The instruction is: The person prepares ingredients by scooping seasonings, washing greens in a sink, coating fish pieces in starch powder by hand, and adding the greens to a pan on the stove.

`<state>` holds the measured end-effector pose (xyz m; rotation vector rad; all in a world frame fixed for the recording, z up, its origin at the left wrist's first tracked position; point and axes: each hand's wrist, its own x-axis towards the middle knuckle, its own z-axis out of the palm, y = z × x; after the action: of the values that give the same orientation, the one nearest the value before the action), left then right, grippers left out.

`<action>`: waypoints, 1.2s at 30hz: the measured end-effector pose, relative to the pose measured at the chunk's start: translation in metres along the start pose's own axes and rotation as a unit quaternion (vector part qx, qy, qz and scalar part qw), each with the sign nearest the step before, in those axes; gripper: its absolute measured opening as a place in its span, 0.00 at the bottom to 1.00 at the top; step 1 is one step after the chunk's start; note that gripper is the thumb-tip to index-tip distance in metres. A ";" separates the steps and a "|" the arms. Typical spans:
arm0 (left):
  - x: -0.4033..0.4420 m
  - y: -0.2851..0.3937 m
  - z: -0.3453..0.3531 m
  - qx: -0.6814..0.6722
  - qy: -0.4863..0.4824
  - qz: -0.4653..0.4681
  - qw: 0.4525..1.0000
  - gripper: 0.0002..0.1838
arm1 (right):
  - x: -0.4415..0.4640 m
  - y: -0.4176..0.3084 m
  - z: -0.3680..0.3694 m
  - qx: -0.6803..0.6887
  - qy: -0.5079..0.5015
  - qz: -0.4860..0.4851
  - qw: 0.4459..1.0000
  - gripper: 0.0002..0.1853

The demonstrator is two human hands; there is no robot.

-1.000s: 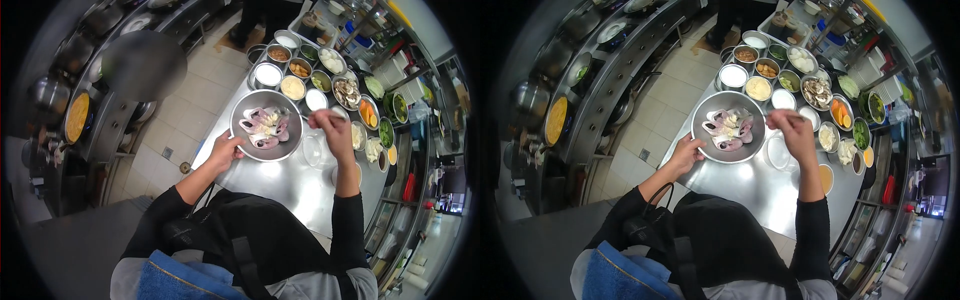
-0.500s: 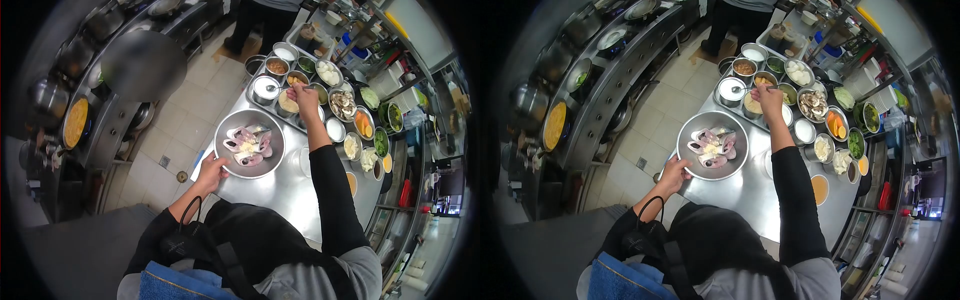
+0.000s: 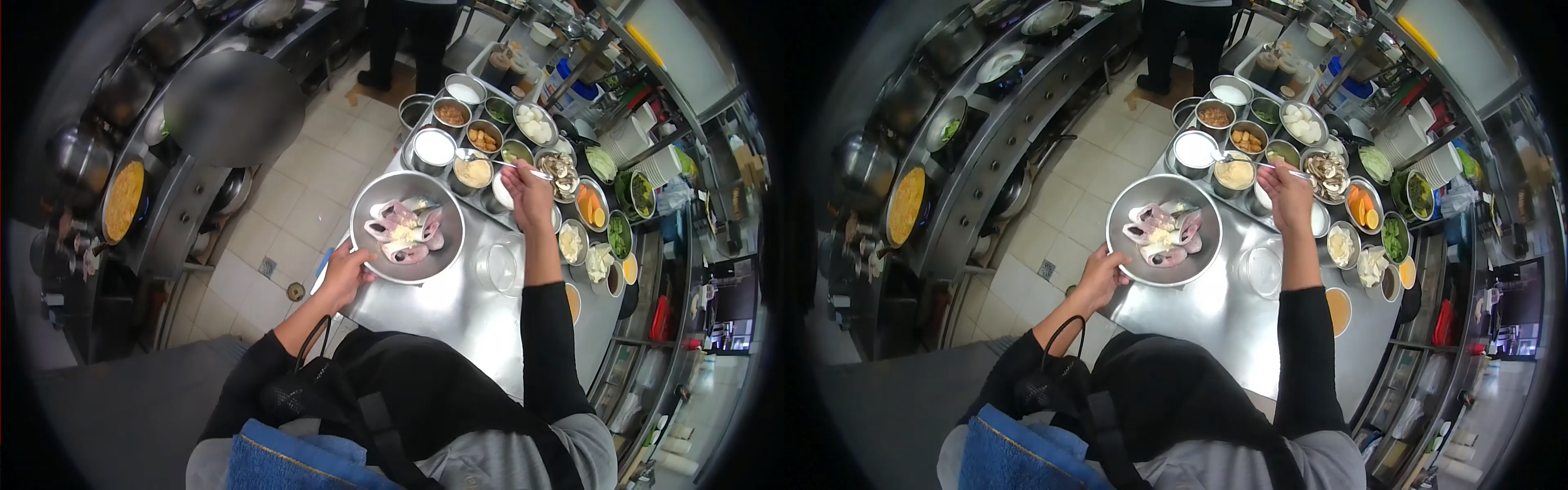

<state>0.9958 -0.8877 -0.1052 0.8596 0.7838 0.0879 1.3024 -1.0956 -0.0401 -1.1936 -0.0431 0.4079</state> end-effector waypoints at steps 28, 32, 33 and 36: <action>-0.041 0.002 0.000 -0.011 -0.031 0.025 0.999 0.30 | 0.052 -0.001 -0.071 -0.631 0.057 -0.244 0.734 0.18; -0.052 0.025 0.018 0.058 -0.026 0.052 0.997 0.27 | -0.041 -0.068 -0.042 -0.524 0.085 -0.288 0.797 0.35; -0.044 0.022 0.019 0.072 -0.045 0.062 0.994 0.26 | -0.068 -0.089 -0.034 -0.470 0.081 -0.276 0.834 0.35; -0.064 0.058 0.042 0.138 -0.158 0.024 0.977 0.30 | -0.169 -0.126 -0.003 -0.429 0.010 -0.251 0.868 0.15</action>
<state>0.9901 -0.9002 -0.0100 1.1235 0.4820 -0.1170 1.1830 -1.1926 0.1035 -1.9923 -0.5571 -0.1226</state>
